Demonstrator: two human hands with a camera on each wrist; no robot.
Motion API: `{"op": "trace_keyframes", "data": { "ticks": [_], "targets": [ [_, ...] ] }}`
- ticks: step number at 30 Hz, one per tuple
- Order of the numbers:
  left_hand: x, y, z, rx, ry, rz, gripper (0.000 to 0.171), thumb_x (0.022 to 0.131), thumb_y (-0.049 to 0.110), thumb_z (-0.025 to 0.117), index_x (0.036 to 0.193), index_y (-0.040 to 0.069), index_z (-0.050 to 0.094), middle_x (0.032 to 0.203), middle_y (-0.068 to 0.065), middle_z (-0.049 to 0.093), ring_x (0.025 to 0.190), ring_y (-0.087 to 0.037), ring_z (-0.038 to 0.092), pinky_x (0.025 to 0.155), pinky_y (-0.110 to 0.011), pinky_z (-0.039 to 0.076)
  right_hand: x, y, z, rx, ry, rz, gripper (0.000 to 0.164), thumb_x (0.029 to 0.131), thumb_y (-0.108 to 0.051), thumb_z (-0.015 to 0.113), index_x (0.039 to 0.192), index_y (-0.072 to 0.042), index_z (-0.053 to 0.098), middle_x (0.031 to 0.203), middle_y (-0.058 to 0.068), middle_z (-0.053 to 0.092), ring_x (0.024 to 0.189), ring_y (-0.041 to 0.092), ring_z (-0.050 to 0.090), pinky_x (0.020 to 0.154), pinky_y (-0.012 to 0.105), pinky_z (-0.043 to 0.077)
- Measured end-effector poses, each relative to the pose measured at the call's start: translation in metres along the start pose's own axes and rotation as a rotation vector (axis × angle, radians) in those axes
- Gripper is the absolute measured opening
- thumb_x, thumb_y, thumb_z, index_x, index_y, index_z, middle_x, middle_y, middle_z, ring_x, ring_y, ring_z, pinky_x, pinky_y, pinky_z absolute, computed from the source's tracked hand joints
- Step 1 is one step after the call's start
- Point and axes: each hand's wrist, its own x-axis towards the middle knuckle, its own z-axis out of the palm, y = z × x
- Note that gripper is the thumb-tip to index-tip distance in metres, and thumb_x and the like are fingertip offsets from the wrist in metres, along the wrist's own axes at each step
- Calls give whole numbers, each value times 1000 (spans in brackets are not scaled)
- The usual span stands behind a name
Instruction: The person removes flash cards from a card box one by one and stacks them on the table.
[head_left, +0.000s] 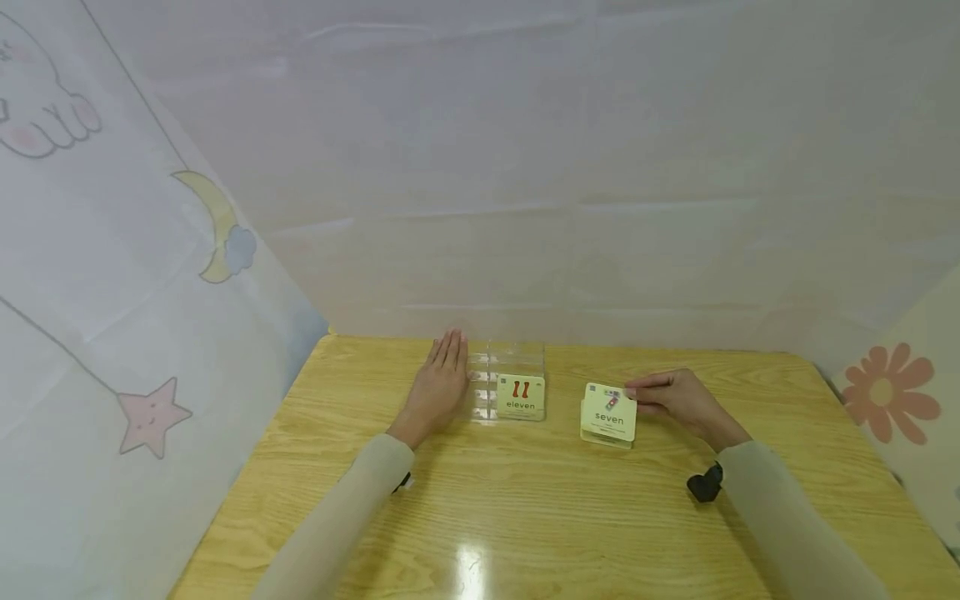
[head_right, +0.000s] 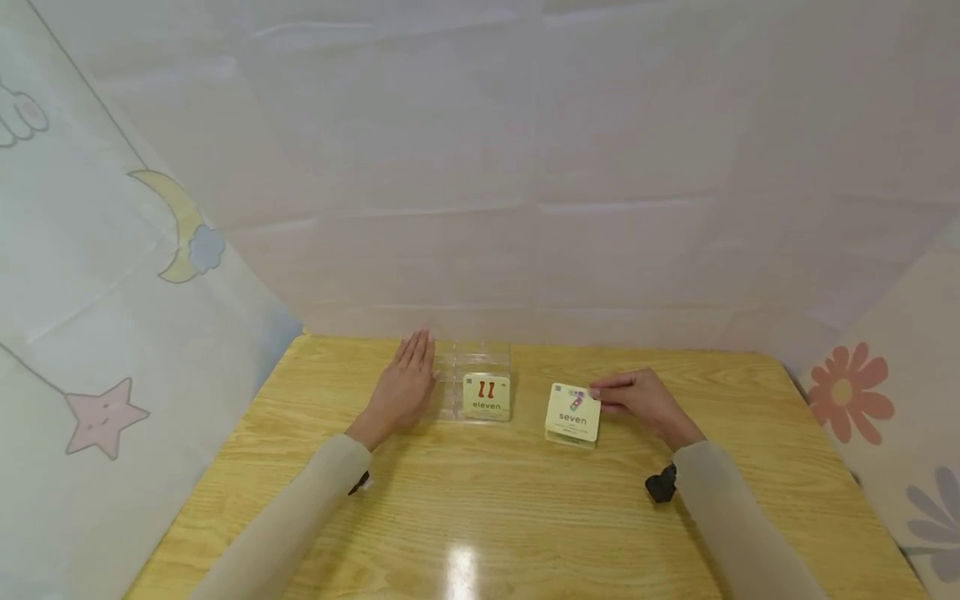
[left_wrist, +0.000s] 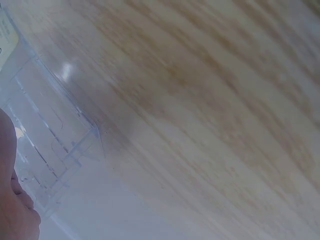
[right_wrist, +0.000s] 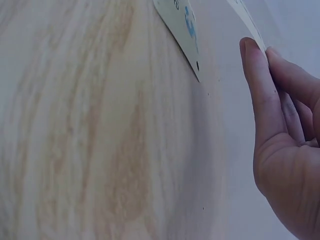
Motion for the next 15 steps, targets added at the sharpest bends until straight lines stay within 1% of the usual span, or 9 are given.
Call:
{"op": "trace_keyframes", "data": {
  "ticks": [5,11,13,15],
  "targets": [
    [1,1,-1,-1,-3,-8,67,116,36,35,163,-9,21,173,-27,19,163,-38,23,135,-49,23,1,4,0,9,5,28,53,99,-14,73,142,14,57,113,-6,77,102,9,78,96,36,64],
    [1,2,0,-12,5,-17,65,115,35,37,163,-8,25,172,-27,23,163,-38,24,135,-48,24,5,9,2,-9,16,41,47,98,-15,75,136,10,65,117,-2,77,101,9,78,93,33,65],
    [1,2,0,-15,4,-17,65,115,35,37,163,-8,26,172,-27,24,163,-38,23,135,-49,24,4,8,4,-31,15,37,47,98,-16,75,136,10,64,117,-1,77,101,10,78,92,33,65],
    [1,2,-1,-17,5,-15,65,115,35,38,163,-8,26,172,-27,25,163,-38,24,134,-49,24,4,8,6,-50,29,43,46,98,-15,75,136,10,65,119,3,77,100,11,78,91,33,65]
  ]
}}
